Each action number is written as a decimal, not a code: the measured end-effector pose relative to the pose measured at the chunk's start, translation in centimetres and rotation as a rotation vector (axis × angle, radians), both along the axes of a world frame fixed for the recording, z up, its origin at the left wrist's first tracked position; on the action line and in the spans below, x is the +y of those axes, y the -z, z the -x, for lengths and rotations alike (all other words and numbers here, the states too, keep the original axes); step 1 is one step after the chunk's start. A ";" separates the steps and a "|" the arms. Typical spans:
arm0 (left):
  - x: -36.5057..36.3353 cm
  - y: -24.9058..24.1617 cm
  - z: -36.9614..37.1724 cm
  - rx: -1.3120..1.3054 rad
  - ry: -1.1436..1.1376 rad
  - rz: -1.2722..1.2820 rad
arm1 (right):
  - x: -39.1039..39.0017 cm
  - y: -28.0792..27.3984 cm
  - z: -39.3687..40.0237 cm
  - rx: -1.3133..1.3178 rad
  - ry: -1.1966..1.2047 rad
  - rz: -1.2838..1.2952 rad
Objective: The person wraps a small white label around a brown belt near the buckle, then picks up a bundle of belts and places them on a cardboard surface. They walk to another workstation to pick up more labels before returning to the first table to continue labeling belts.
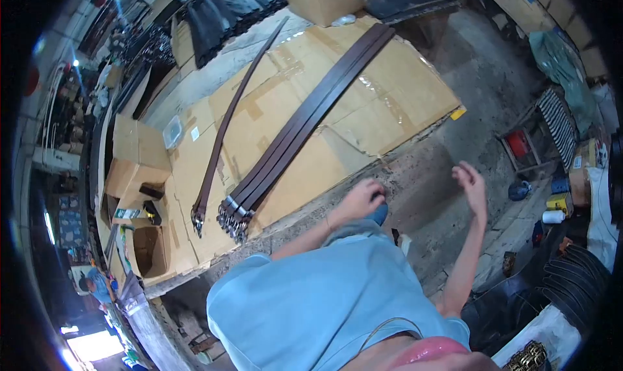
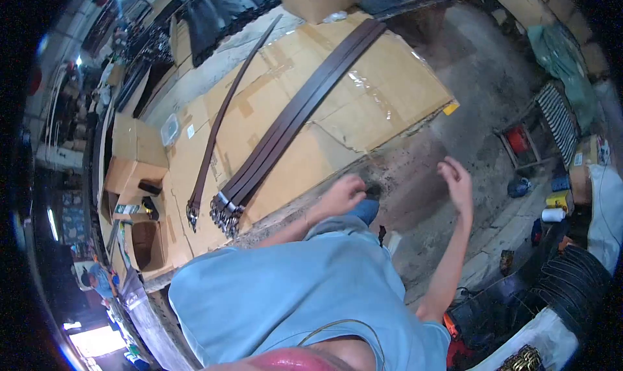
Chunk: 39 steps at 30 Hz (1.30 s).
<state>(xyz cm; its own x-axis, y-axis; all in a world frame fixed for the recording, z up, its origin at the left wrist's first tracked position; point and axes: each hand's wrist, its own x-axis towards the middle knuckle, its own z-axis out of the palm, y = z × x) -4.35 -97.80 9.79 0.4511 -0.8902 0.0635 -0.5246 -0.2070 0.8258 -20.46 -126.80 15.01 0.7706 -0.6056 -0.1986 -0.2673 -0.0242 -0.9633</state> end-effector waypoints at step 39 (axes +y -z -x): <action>-19.6 15.4 -10.7 0.331 -2.759 -0.366 | -14.7 10.9 -50.5 -0.176 -1.598 1.067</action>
